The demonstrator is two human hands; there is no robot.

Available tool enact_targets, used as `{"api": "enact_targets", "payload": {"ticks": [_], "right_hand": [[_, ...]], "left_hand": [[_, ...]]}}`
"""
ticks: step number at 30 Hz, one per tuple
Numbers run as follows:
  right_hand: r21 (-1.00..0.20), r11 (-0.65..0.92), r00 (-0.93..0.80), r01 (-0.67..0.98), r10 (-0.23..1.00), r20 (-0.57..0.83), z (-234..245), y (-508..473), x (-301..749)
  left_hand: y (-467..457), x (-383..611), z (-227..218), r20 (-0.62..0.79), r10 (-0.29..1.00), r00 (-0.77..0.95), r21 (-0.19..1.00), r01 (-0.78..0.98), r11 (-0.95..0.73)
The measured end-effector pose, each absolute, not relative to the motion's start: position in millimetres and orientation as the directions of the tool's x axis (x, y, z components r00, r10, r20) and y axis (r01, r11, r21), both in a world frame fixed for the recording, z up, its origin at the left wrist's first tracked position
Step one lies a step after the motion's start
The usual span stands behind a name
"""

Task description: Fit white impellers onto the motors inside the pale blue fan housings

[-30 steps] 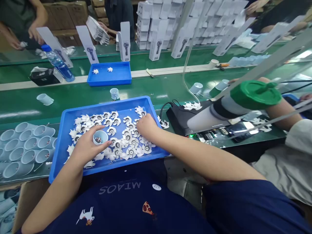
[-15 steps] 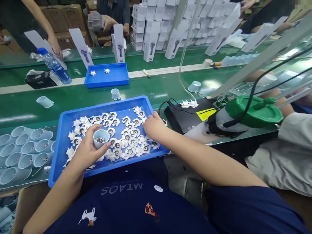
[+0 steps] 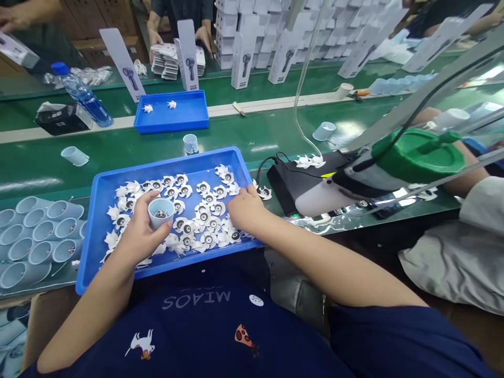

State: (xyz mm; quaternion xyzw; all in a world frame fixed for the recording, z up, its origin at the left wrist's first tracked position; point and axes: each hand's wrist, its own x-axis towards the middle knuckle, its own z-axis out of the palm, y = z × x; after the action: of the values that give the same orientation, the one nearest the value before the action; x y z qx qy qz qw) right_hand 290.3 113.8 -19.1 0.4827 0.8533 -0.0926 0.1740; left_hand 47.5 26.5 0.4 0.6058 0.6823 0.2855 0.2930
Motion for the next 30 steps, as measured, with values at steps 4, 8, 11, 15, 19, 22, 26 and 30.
{"api": "enact_targets", "payload": {"ticks": [4, 8, 11, 15, 19, 22, 26, 30], "right_hand": [[-0.159, 0.453, -0.479, 0.877, 0.852, -0.21, -20, 118, 293], [-0.481, 0.428, -0.525, 0.766, 0.847, -0.082, 0, 111, 296], [-0.867, 0.242, -0.598, 0.435, 0.798, -0.077, 8, 96, 294], [-0.855, -0.446, -0.655, -0.265, 0.734, -0.18, -1, 80, 290], [-0.898, -0.361, -0.6, -0.253, 0.786, -0.147, -2, 72, 291], [-0.977, 0.202, -0.541, 0.065, 0.83, 0.135, 11, 64, 290], [-0.663, 0.617, -0.628, 0.424, 0.728, 0.276, 27, 56, 283], [-0.64, 0.656, -0.665, 0.4, 0.688, 0.29, 28, 56, 286]], "left_hand": [[29, 45, -3, -0.036, 0.996, -0.085, 0.715, 0.693, 0.085], [22, 47, 4, 0.069, 0.998, -0.002, 0.698, 0.714, -0.047], [13, 55, 14, 0.191, 0.972, 0.14, 0.669, 0.706, -0.233], [4, 65, 23, 0.271, 0.911, 0.309, 0.618, 0.67, -0.411], [3, 68, 20, 0.286, 0.901, 0.326, 0.554, 0.711, -0.433], [4, 71, 16, 0.288, 0.911, 0.294, 0.506, 0.762, -0.405], [4, 75, 14, 0.332, 0.887, 0.321, 0.486, 0.748, -0.452], [5, 71, 15, 0.312, 0.901, 0.301, 0.514, 0.744, -0.427]]}}
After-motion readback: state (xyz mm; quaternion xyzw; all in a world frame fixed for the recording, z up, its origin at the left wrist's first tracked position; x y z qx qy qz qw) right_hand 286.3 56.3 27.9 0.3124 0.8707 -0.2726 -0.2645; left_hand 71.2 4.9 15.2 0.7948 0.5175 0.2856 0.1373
